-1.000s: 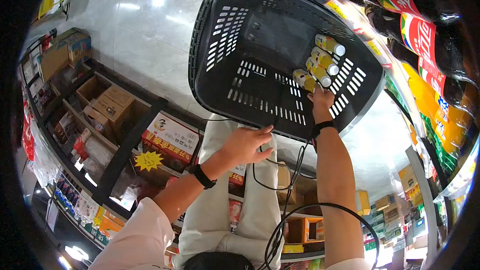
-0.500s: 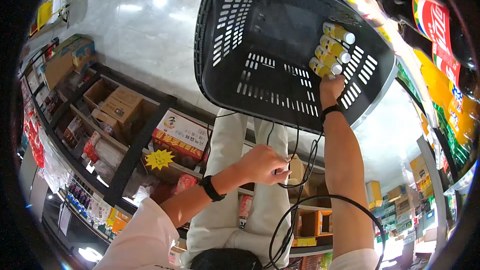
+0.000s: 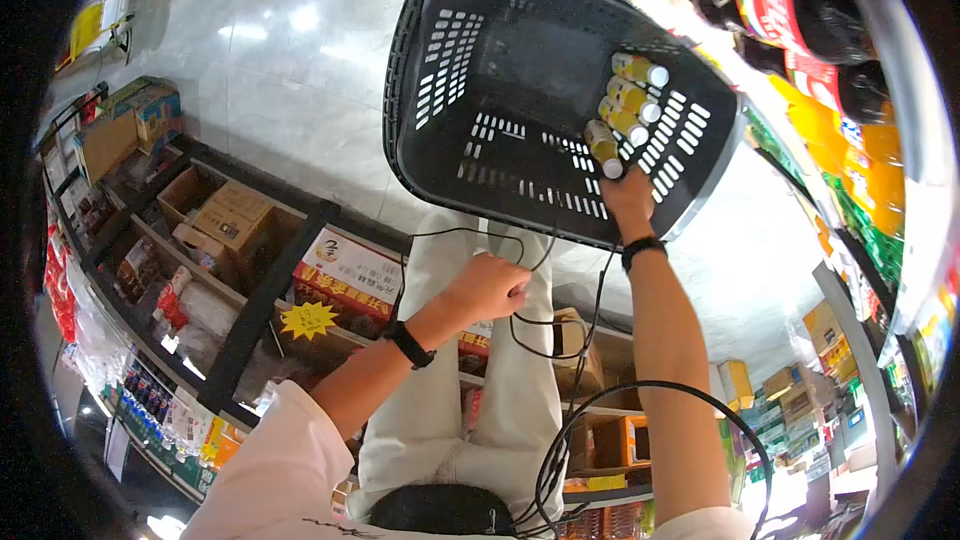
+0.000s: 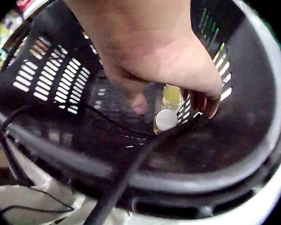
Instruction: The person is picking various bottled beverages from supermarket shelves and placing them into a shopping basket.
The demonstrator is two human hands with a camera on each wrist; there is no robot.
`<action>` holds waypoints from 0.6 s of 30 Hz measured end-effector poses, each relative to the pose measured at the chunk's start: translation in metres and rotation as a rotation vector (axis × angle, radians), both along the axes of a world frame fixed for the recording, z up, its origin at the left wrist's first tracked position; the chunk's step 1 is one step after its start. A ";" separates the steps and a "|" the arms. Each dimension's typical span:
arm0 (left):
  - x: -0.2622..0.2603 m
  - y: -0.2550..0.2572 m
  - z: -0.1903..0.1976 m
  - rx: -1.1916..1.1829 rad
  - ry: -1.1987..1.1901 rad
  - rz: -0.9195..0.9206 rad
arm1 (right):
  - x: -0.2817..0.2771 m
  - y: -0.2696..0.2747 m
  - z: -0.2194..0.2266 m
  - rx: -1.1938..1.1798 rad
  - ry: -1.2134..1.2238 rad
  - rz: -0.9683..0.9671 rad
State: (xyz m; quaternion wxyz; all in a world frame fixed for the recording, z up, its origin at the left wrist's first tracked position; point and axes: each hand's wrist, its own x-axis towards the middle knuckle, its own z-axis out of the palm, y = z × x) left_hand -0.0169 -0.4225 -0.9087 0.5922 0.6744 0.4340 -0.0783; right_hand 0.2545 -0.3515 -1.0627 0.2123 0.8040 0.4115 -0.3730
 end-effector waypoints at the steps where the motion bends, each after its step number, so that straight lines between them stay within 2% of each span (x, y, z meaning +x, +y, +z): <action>1: -0.001 0.005 0.010 0.016 -0.006 0.006 | -0.004 0.000 0.032 -0.099 0.054 0.066; 3: -0.003 0.012 0.027 -0.059 -0.019 0.046 | 0.000 -0.031 0.062 0.046 0.068 0.183; 4: -0.008 0.022 0.041 -0.135 -0.043 0.071 | 0.004 -0.046 0.077 0.095 0.097 0.180; 5: -0.010 0.026 0.053 -0.111 -0.055 0.078 | 0.010 -0.061 0.091 0.144 0.123 0.179; 7: -0.016 0.031 0.076 -0.038 -0.075 0.167 | 0.015 -0.097 0.131 0.403 0.184 0.123; 8: -0.020 0.035 0.084 -0.014 -0.109 0.144 | 0.016 -0.109 0.159 0.437 0.161 0.138; 9: -0.025 0.044 0.105 0.017 -0.132 0.153 | 0.016 -0.127 0.187 0.471 0.137 0.153; 10: -0.029 0.055 0.132 -0.057 -0.095 0.134 | 0.020 -0.155 0.210 0.476 0.140 0.141; 11: -0.035 0.073 0.155 -0.114 -0.059 0.102 | 0.019 -0.172 0.235 0.429 0.136 0.077; 12: -0.039 0.084 0.177 -0.067 -0.083 0.097 | 0.011 -0.185 0.279 0.397 0.186 -0.066; 13: -0.041 0.088 0.196 -0.124 -0.150 0.156 | 0.014 -0.208 0.301 0.466 0.144 -0.012; 14: -0.047 0.090 0.214 -0.185 -0.205 0.209 | 0.014 -0.223 0.320 0.274 0.114 -0.165; 15: -0.053 0.092 0.221 -0.143 -0.218 0.198 | 0.007 -0.227 0.361 0.301 0.127 -0.158; 16: -0.058 0.094 0.220 -0.192 -0.476 0.262 | 0.001 -0.215 0.407 0.176 0.220 -0.315; 17: -0.063 0.101 0.233 -0.250 -0.730 0.319 | 0.002 -0.248 0.406 0.317 0.131 -0.269; 18: -0.067 0.128 0.314 -0.744 -0.638 0.597 | -0.019 -0.233 0.461 0.323 0.242 -0.514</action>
